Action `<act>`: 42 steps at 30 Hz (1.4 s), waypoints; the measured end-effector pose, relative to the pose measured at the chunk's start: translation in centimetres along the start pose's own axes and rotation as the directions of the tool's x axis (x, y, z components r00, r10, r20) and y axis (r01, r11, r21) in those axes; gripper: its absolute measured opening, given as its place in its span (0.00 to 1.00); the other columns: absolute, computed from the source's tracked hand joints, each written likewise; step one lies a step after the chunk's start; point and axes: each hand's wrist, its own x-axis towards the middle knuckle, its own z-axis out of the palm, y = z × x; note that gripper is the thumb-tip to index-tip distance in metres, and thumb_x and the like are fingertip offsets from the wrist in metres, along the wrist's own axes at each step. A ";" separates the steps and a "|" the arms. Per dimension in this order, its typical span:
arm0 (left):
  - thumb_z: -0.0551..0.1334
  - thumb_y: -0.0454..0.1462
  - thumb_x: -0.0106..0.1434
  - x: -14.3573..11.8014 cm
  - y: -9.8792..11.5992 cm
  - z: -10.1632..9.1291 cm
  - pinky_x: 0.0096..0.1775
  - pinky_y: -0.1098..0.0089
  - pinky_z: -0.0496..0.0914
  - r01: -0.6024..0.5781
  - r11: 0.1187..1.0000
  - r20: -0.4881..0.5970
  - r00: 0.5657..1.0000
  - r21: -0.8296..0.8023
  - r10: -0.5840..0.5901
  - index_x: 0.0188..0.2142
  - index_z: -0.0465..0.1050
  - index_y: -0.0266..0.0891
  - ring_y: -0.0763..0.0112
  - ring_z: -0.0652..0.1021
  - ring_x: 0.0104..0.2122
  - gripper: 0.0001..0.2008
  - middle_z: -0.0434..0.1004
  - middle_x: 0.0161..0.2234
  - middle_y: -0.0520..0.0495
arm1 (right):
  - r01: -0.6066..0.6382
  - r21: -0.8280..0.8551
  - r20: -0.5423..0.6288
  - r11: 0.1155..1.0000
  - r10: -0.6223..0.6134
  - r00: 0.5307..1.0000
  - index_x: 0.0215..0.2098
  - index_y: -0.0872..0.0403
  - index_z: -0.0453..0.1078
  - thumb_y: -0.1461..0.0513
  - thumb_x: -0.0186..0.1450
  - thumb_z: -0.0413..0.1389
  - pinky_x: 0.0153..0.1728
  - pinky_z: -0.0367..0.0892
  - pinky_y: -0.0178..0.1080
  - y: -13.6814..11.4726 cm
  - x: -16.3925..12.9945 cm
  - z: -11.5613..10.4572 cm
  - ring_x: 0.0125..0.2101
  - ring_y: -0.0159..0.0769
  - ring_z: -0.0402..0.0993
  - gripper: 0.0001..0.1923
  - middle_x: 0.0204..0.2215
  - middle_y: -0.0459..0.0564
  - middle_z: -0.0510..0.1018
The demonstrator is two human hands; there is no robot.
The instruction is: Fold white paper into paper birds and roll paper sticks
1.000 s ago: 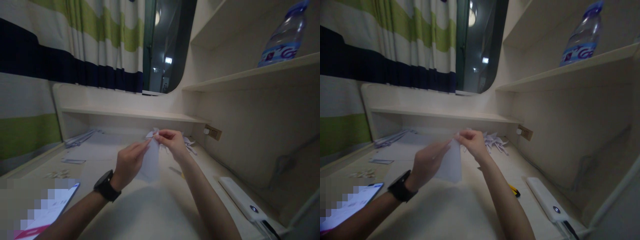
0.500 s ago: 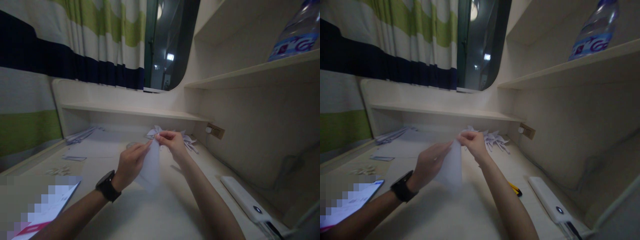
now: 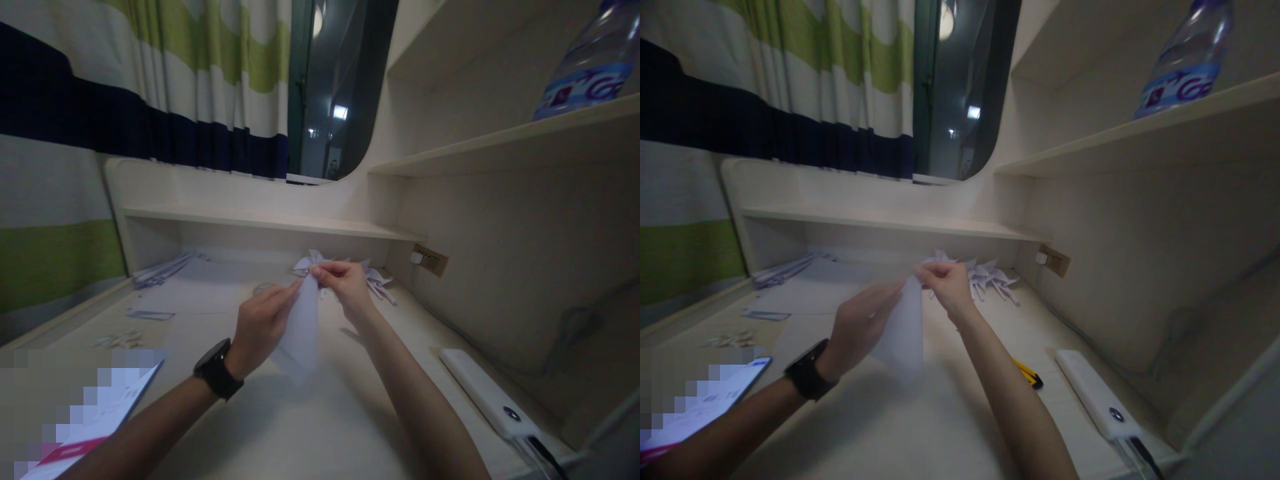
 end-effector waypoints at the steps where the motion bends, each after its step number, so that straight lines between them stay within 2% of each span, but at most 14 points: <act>1: 0.55 0.35 0.68 0.0 0.0 0.0 0.43 0.70 0.69 0.011 1.000 0.001 1.000 -0.008 -0.011 0.51 0.72 0.40 0.67 0.78 0.40 0.14 0.79 0.42 0.44 | -0.002 0.001 -0.005 1.000 0.002 1.000 0.26 0.57 0.79 0.55 0.46 0.68 0.26 0.67 0.36 0.0 0.0 0.0 0.21 0.31 0.70 0.14 0.21 0.48 0.78; 15: 0.55 0.34 0.68 0.1 0.1 0.1 0.41 0.69 0.68 0.007 0.995 -0.002 1.000 -0.101 -0.007 0.49 0.73 0.42 0.67 0.77 0.38 0.13 0.79 0.40 0.45 | -0.047 0.117 -0.009 0.992 0.049 0.999 0.26 0.57 0.79 0.55 0.46 0.68 0.28 0.69 0.37 0.0 -0.2 0.3 0.23 0.33 0.72 0.15 0.22 0.49 0.79; 20: 0.55 0.35 0.68 0.0 0.2 0.2 0.40 0.69 0.68 0.011 0.996 -0.003 1.000 -0.083 -0.012 0.51 0.72 0.42 0.67 0.77 0.38 0.14 0.78 0.39 0.45 | -0.038 0.088 -0.003 0.995 0.038 0.999 0.27 0.57 0.78 0.55 0.46 0.68 0.28 0.68 0.37 0.2 -0.1 0.1 0.23 0.33 0.72 0.15 0.23 0.50 0.79; 29: 0.54 0.35 0.68 -0.5 -0.1 0.2 0.37 0.70 0.67 -0.017 1.000 0.001 1.000 0.006 0.017 0.52 0.71 0.41 0.67 0.77 0.37 0.15 0.78 0.39 0.44 | -0.024 -0.009 -0.041 1.000 0.023 0.999 0.23 0.57 0.76 0.56 0.40 0.70 0.24 0.65 0.35 -0.3 0.0 -0.1 0.20 0.32 0.70 0.16 0.20 0.49 0.78; 37: 0.55 0.34 0.68 -0.3 0.1 0.1 0.38 0.70 0.68 -0.033 0.999 -0.009 0.999 -0.024 0.033 0.52 0.71 0.40 0.67 0.77 0.37 0.15 0.78 0.40 0.44 | 0.039 -0.057 -0.026 0.998 -0.040 0.999 0.23 0.57 0.77 0.56 0.45 0.68 0.23 0.63 0.34 -0.4 -0.2 -0.2 0.20 0.31 0.69 0.12 0.19 0.49 0.77; 42: 0.53 0.33 0.68 -0.3 0.2 0.1 0.40 0.69 0.68 -0.040 0.998 0.006 0.999 -0.041 0.040 0.52 0.71 0.39 0.66 0.76 0.41 0.15 0.77 0.42 0.43 | 0.011 -0.045 -0.042 0.999 -0.013 0.999 0.22 0.57 0.76 0.57 0.43 0.69 0.24 0.64 0.35 -0.5 -0.2 -0.1 0.20 0.32 0.70 0.13 0.19 0.49 0.78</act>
